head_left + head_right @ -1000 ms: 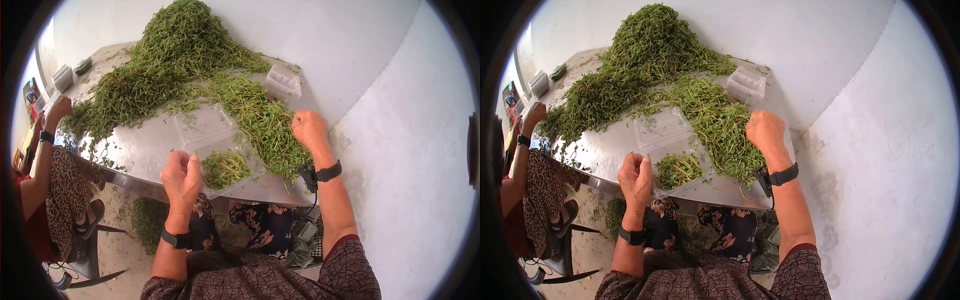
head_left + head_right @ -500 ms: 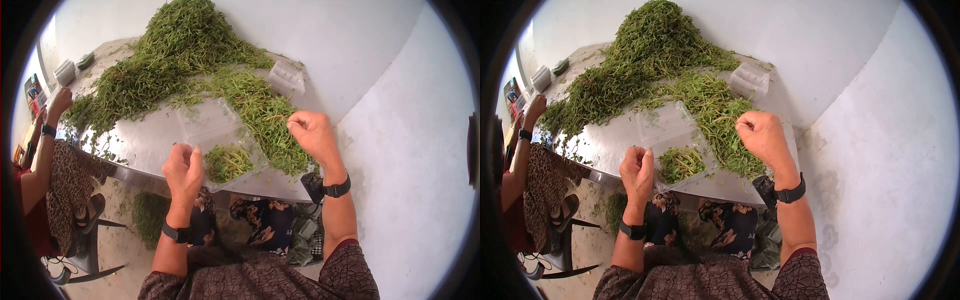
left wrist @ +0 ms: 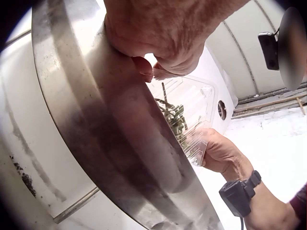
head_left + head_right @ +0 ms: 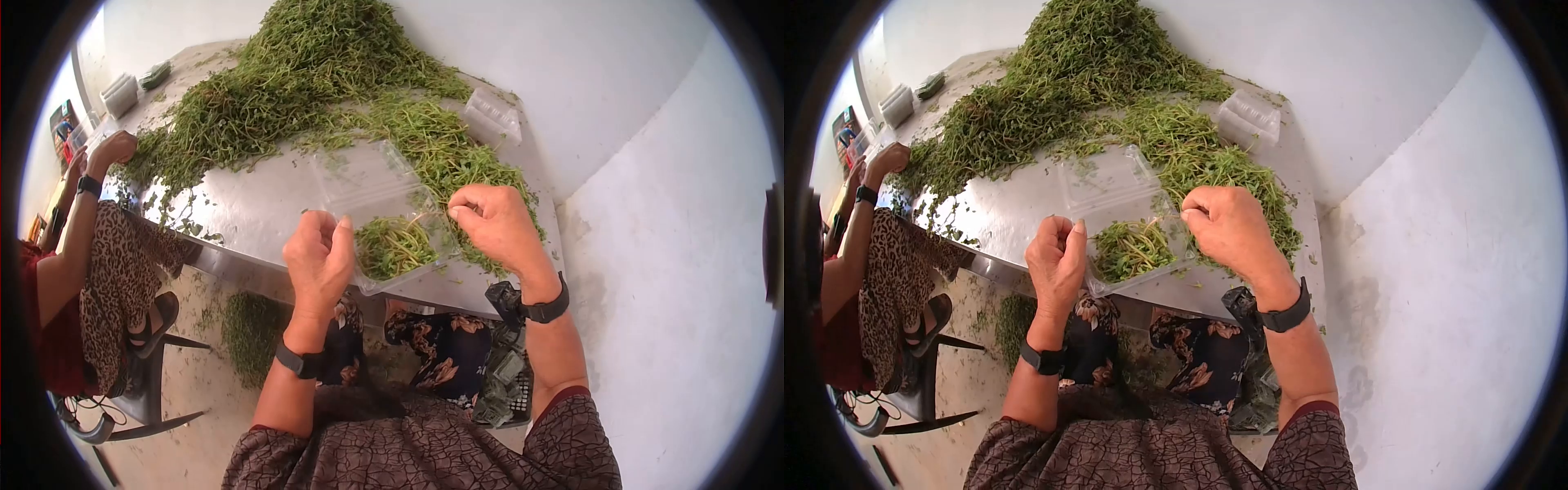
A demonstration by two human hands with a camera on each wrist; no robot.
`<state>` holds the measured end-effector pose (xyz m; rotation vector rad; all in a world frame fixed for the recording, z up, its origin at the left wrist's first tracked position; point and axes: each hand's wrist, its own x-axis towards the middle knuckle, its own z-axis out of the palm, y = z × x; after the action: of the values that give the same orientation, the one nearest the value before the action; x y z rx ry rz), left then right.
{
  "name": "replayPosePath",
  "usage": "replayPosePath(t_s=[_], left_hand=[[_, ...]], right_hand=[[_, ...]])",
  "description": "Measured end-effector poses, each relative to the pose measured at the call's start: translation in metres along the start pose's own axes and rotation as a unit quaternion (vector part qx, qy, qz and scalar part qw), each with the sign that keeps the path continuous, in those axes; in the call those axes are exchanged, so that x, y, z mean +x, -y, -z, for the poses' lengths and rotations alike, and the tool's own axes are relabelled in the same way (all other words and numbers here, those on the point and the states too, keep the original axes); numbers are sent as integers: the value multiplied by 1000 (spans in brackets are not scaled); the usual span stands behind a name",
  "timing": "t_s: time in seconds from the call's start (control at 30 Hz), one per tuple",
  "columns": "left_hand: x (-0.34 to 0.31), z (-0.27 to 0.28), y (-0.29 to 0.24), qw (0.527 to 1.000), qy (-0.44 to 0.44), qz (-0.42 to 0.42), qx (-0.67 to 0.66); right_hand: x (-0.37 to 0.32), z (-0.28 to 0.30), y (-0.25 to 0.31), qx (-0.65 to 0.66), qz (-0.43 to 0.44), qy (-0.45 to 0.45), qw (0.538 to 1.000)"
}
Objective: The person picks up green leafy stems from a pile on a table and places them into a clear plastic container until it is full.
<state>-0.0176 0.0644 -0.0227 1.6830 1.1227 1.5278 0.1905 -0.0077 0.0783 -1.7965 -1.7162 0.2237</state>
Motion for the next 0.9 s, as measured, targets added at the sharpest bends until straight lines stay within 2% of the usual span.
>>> replayPosePath(t_s=[0.03,0.17,0.47,0.73,0.9], left_hand=[[0,0,0,1000,0,-1,-1],[1,0,0,1000,1,-5,6],[1,0,-2,1000,-6,-12,15],[1,0,-1,1000,-2,-3,10],[0,-2,1,1000,-8,-14,3]], right_hand=[[-1,2,1,5,-29,8,1000],[-3,3,0,15,-29,5,999],[-8,-5,0,-8,2,24,1000],[-6,-9,5,-10,70,-15,997],[-2,-11,14,-32,21,42,998]])
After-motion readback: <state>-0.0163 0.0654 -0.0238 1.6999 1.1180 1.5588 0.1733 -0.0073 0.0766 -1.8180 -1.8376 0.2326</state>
